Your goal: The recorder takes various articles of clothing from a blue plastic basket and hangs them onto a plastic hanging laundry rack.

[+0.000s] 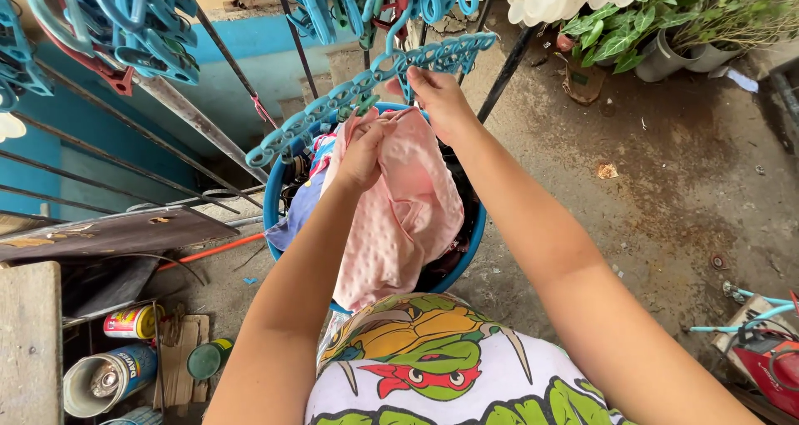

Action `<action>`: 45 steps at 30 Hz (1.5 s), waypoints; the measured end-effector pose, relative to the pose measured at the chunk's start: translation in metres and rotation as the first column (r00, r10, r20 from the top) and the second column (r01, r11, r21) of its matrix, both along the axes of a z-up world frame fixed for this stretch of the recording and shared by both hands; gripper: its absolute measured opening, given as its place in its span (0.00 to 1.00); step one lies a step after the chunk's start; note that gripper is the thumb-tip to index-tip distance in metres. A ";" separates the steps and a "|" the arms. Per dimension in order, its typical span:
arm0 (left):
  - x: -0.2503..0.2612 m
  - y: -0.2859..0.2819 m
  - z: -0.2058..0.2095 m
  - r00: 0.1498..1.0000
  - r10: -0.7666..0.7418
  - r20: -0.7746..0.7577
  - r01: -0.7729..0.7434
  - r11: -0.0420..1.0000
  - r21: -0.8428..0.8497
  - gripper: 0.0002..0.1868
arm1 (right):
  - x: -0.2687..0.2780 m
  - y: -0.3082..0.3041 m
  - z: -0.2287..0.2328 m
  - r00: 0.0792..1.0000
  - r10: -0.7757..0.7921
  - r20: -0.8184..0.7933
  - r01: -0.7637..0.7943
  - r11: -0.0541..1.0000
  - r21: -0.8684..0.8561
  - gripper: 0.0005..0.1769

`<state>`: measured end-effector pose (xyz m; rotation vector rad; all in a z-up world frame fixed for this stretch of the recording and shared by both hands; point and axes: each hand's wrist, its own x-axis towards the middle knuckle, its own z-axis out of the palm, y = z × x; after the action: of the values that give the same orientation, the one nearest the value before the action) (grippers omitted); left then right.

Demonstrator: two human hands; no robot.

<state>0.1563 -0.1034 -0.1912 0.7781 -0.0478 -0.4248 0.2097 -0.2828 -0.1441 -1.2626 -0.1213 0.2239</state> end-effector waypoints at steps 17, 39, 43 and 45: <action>0.021 -0.013 -0.039 0.982 -0.005 0.191 -0.035 0.978 0.207 0.04 | -0.021 -0.004 0.017 0.987 -0.024 -0.160 0.032 0.999 0.043 0.19; 0.008 -0.023 0.001 0.983 0.126 0.132 -0.145 0.978 0.149 0.10 | -0.030 -0.004 0.029 0.974 -0.025 -0.224 0.046 0.995 0.089 0.11; -0.013 -0.003 0.055 0.993 -0.002 0.115 -0.011 0.994 0.108 0.15 | -0.035 -0.018 -0.002 0.992 0.022 -0.123 -0.016 0.998 0.056 0.14; -0.022 0.019 0.048 0.971 -0.125 0.204 0.037 0.920 0.389 0.21 | -0.038 -0.033 -0.031 0.992 0.086 -0.091 -0.093 0.993 -0.072 0.17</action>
<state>0.1341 -0.0843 -0.1432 1.2143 -0.2158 -0.4286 0.1713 -0.3156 -0.1753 -1.3225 -0.0950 0.3638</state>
